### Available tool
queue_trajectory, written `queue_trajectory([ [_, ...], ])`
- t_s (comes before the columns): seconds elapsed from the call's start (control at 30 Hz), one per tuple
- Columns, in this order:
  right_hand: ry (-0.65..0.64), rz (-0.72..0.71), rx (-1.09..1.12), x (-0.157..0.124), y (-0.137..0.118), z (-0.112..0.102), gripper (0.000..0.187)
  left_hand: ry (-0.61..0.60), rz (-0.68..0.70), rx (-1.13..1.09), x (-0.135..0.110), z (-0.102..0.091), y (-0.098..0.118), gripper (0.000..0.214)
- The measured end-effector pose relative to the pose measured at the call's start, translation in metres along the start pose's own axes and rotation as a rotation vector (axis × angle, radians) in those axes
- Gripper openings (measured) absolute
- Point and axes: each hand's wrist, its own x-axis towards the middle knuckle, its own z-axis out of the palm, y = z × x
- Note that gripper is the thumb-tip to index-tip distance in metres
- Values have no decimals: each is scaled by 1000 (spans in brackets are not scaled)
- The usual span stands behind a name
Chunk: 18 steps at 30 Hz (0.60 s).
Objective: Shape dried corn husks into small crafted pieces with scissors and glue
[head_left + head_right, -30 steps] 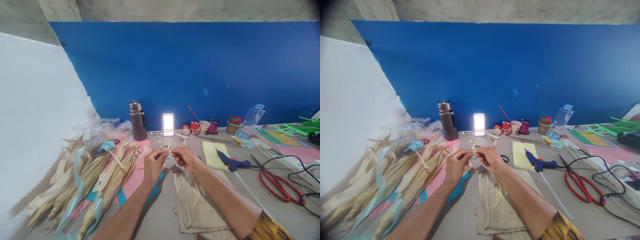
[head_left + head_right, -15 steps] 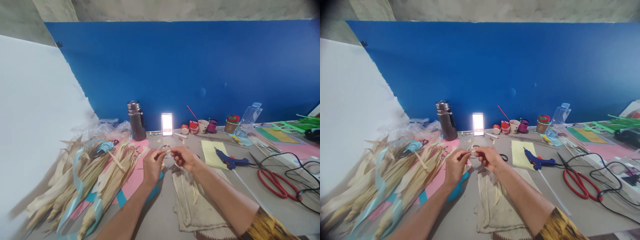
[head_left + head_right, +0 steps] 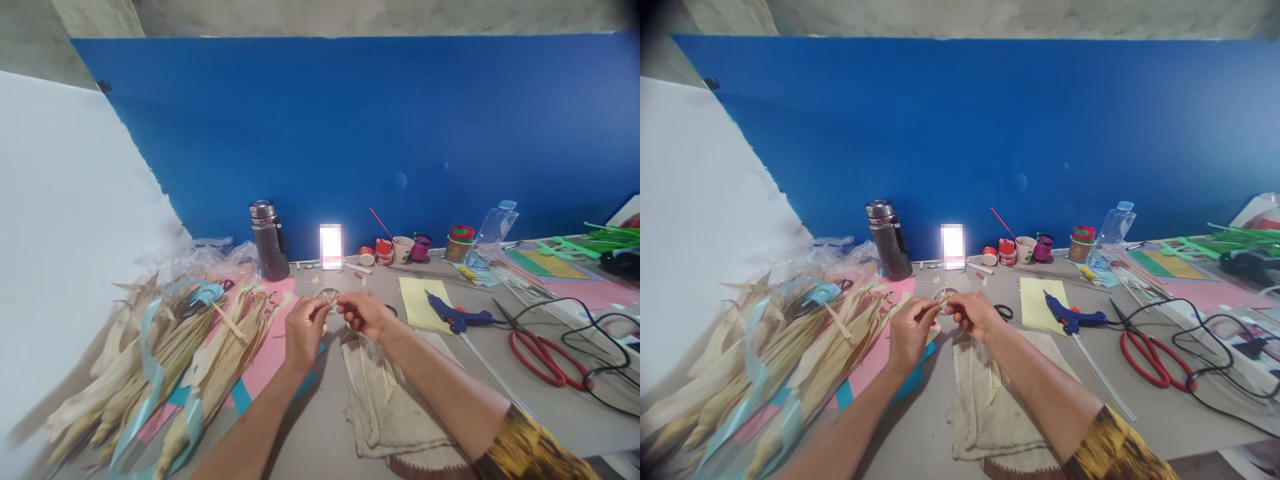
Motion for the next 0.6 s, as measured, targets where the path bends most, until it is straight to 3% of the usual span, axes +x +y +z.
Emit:
queue_trajectory([
  [0.2, -59, 22, 35, -1, -1, 0, 9, 2, 79, 79, 1, 0, 2, 16],
  [0.4, -106, -40, 15, -3, -2, 0, 14, -24, -28, 12, 2, -1, -1, 17],
  [0.6, -117, -55, -9, -5, -2, -1, 15, 17, -39, -27, 2, 0, 1, 17],
])
